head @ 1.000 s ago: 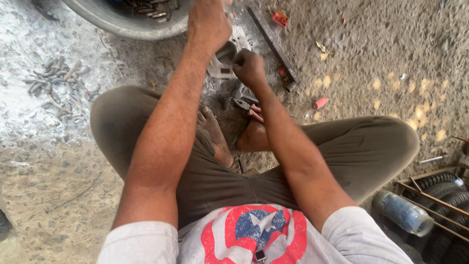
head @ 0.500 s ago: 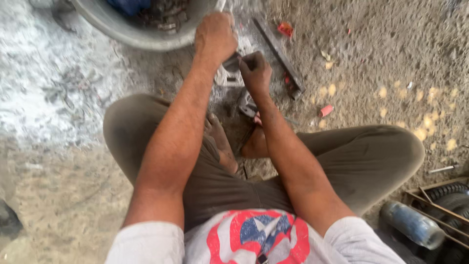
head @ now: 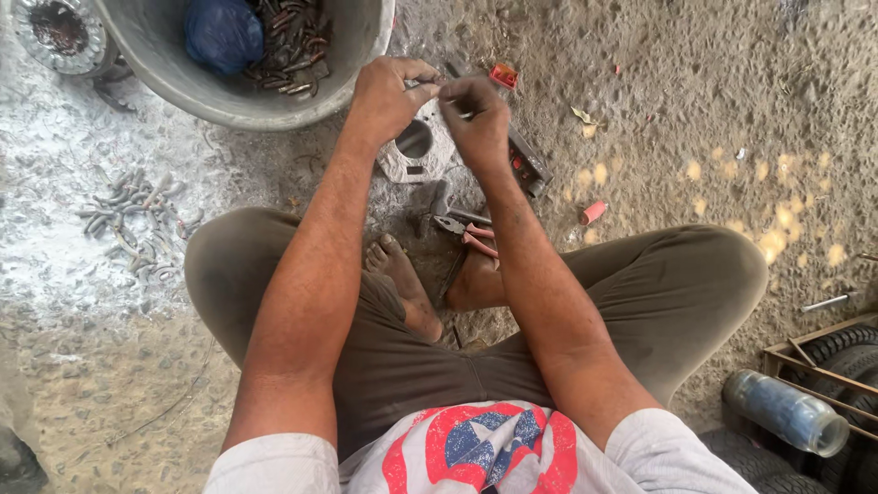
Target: The person sits on the ground and uses pliers and a hammer to manipulate small metal pieces on a concrete block. They repeatedly pick up pieces, adjust them with pliers, and strike them with a hammer, occasionally placing items into a nearby bucket.
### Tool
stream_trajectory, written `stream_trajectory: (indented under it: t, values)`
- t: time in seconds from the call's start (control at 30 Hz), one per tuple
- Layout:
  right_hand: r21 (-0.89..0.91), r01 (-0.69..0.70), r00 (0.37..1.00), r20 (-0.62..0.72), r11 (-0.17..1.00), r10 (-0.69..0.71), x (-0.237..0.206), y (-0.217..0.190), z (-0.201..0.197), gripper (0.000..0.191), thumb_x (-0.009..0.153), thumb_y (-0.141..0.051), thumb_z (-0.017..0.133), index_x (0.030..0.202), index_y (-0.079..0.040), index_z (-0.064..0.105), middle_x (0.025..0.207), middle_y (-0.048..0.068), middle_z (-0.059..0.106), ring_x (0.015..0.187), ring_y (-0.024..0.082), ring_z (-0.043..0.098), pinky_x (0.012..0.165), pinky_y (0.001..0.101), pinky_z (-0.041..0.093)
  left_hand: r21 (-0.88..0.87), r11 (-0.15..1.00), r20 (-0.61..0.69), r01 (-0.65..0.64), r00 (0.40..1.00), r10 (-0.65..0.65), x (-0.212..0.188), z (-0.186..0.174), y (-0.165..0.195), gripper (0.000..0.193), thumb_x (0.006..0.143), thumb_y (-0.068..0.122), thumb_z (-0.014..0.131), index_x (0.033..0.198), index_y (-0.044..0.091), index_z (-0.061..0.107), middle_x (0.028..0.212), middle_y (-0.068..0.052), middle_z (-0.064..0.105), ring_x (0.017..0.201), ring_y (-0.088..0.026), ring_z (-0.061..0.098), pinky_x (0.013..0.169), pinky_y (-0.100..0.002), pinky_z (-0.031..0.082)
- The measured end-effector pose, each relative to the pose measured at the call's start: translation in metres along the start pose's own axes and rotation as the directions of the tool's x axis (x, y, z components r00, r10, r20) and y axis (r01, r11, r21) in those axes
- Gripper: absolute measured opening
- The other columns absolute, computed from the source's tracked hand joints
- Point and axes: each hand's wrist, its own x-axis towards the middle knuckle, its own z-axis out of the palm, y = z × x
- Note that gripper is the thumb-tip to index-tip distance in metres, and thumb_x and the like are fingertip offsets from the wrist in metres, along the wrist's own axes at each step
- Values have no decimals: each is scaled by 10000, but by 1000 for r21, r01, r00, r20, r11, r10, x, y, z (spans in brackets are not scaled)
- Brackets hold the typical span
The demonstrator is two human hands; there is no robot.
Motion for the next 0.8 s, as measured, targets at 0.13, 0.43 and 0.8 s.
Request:
stream_trajectory:
  t: [0.13, 0.43, 0.8]
  values:
    - [-34, 50, 998, 44, 998, -48, 6, -2, -15, 205, 935, 50, 703, 1115, -31, 649, 955, 25, 706, 813, 66, 686, 704, 227, 585, 46, 999, 22, -11, 1000, 10, -1, 4, -5, 234, 813, 228, 856, 1026, 138, 819, 1081, -100, 774, 988, -266, 738, 899, -389, 555]
    - [-53, -8, 997, 72, 999, 12, 14, 14, -12, 85, 967, 21, 728, 973, -48, 679, 889, 54, 736, 731, 109, 728, 639, 273, 649, 132, 982, -51, -136, 988, 143, 2, 4, -19, 290, 778, 122, 842, 1065, 110, 799, 1166, -137, 751, 1088, -321, 700, 967, -431, 499]
    - [-551, -67, 950, 219, 832, 221, -33, 47, 33, 299, 770, -227, 927, 808, -33, 702, 743, 128, 742, 651, 217, 704, 617, 374, 566, 151, 985, -203, 83, 978, -51, 2, -8, -2, 150, 881, 161, 822, 944, 71, 720, 924, -155, 745, 892, -320, 727, 793, -462, 533]
